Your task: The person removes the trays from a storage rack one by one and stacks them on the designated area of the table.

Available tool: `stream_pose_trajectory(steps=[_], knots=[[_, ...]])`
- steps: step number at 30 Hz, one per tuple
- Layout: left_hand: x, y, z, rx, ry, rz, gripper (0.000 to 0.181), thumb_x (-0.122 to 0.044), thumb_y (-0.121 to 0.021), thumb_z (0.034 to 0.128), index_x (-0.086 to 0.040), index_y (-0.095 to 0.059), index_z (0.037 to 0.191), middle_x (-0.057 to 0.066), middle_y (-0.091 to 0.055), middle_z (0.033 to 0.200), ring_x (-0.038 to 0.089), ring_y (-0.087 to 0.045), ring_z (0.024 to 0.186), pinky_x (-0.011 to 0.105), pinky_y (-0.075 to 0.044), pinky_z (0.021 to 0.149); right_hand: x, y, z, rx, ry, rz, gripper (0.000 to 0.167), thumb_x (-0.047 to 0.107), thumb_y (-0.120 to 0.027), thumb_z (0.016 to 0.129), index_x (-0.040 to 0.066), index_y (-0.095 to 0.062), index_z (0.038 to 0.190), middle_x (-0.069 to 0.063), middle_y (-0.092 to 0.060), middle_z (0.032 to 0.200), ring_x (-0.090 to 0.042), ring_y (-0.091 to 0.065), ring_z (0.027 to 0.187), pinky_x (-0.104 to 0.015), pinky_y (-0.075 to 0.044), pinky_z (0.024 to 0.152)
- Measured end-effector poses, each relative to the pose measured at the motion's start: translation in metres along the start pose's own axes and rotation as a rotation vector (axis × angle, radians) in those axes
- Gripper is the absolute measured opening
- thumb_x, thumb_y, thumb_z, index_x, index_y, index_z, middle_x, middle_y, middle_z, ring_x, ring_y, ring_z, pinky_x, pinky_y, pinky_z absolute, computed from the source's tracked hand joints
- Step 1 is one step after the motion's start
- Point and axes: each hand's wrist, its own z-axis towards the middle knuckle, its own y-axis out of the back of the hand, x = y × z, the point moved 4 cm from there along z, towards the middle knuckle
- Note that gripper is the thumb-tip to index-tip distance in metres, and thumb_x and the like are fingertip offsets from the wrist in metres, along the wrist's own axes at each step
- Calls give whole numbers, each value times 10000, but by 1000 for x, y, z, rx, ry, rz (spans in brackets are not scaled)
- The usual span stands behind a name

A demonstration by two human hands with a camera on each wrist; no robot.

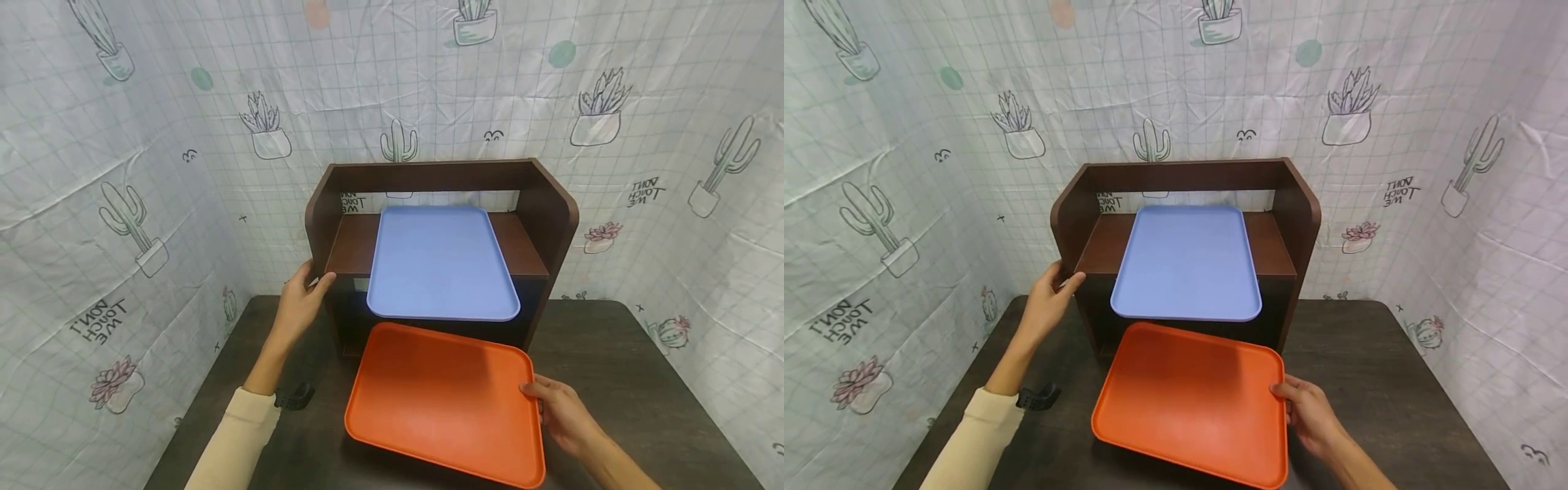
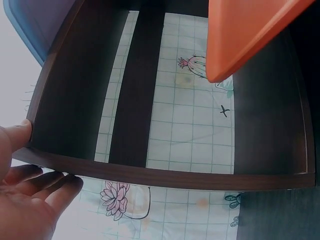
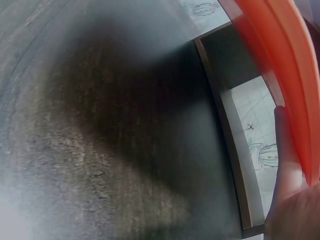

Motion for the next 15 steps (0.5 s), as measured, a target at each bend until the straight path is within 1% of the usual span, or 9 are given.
stream_pose_trajectory(steps=[3, 8, 11, 15], knots=[[0, 0, 0, 0, 3, 4, 606, -356, -677, 1064, -16, -511, 1537, 238, -593, 1517, 380, -590, 1422, 498, -513, 1162, -3, 0, -1, 14, -2, -8, 199, 126, -539, 1098, 76, -620, 1272, 62, -769, 921, -68, -709, 774, -258, -623, 696], [-1, 0, -1, 0, 17, 1, 613, -362, -685, 1059, -16, -513, 1536, 232, -588, 1525, 381, -580, 1433, 514, -513, 1161, -10, 0, 0, 24, 6, -18, 154, 107, -525, 1095, 135, -664, 1156, 86, -720, 850, -43, -626, 695, -225, -571, 638], [0, 0, 0, 3, 20, -25, 623, -349, -692, 1057, -7, -504, 1542, 239, -565, 1547, 384, -552, 1460, 514, -493, 1179, -15, 0, 1, 24, -2, -16, 156, 109, -526, 1092, 143, -675, 1129, 90, -712, 846, -41, -631, 705, -226, -576, 646], [3, 0, 1, 6, 30, -45, 642, -344, -701, 1052, 4, -492, 1548, 244, -545, 1565, 386, -522, 1486, 514, -473, 1198, -22, 1, 1, 31, -22, -2, 161, 113, -528, 1095, 142, -681, 1137, 87, -718, 867, -42, -648, 731, -238, -596, 669]])
